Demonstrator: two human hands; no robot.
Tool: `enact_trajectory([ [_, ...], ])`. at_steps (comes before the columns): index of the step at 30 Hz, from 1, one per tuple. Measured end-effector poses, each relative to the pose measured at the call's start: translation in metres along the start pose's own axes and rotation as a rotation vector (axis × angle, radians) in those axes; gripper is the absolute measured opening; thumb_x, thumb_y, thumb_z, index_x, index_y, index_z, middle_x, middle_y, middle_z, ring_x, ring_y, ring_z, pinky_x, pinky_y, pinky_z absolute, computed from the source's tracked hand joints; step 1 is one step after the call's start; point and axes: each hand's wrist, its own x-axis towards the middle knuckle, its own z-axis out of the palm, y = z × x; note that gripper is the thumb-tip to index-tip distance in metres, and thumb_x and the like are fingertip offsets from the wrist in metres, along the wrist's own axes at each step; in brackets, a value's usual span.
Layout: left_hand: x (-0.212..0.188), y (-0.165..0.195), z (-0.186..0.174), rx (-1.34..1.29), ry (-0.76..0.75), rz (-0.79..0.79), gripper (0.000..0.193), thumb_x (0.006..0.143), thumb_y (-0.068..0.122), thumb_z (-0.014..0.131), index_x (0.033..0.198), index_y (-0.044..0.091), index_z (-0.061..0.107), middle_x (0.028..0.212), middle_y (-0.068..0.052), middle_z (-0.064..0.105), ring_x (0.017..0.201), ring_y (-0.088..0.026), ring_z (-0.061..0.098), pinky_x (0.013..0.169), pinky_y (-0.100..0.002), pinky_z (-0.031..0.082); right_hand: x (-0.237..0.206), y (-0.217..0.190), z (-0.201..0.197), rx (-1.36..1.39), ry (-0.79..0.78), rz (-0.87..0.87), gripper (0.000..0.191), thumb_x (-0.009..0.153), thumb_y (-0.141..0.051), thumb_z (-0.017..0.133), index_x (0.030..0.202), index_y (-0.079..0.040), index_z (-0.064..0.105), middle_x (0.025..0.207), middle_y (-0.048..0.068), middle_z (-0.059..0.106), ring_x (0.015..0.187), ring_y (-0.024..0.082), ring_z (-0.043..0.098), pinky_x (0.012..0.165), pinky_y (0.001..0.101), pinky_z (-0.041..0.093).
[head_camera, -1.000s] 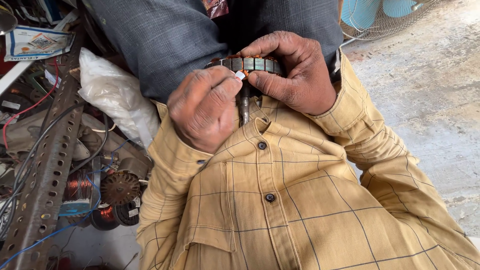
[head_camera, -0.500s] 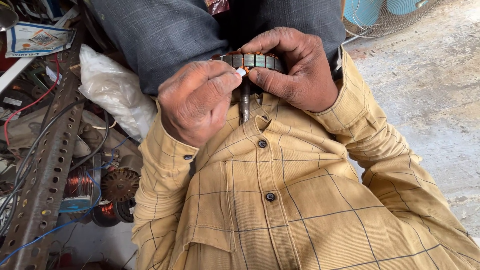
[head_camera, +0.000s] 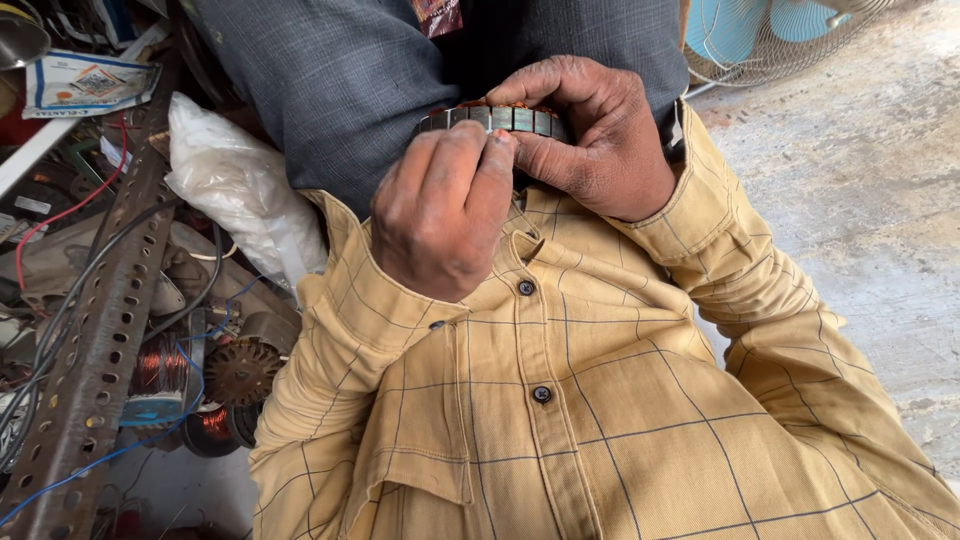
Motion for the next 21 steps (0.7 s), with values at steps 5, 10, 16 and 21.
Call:
enact_trajectory([
  [5,-0.006,-0.015,-0.005,-0.437,0.025,-0.272,0.032,0.094,0.0,0.076,0.125,0.002,0.068,0.119,-0.016,0.061,0.111,-0.029,0.064,0.094,-0.034,0.056,-0.006,-0.007,0.001,-0.003,0.015,0.069,0.029,0.103,-0.006,0.077,0.129,-0.001,0.066,0.114,0.004,0.07,0.107,0.008,0.066,0.099,0.023,0.054],
  [10,-0.019,-0.023,0.009,-0.724,0.07,-0.4,0.03,0.102,0.007,0.077,0.128,0.003,0.062,0.122,-0.012,0.063,0.108,-0.021,0.067,0.096,-0.032,0.058,-0.004,-0.003,0.006,-0.204,0.05,-0.047,0.03,0.098,-0.009,0.081,0.125,-0.002,0.069,0.11,0.004,0.067,0.093,0.006,0.063,0.083,0.0198,0.053],
  [16,-0.027,-0.022,0.029,-0.74,0.12,-0.438,0.022,0.102,0.005,0.073,0.121,0.003,0.063,0.112,-0.01,0.061,0.094,-0.016,0.065,0.083,-0.028,0.057,-0.007,-0.002,0.016,-0.292,0.184,-0.05,0.025,0.098,-0.006,0.076,0.122,-0.001,0.071,0.104,0.004,0.07,0.086,0.005,0.063,0.078,0.0202,0.054],
  [21,-0.025,-0.02,0.026,-0.776,0.16,-0.44,0.019,0.099,0.002,0.072,0.116,0.004,0.064,0.108,-0.009,0.061,0.088,-0.015,0.063,0.075,-0.026,0.054,-0.006,-0.018,0.028,-0.452,0.191,-0.1,0.025,0.099,-0.006,0.076,0.122,0.0,0.07,0.105,0.008,0.073,0.089,0.01,0.068,0.081,0.022,0.056],
])
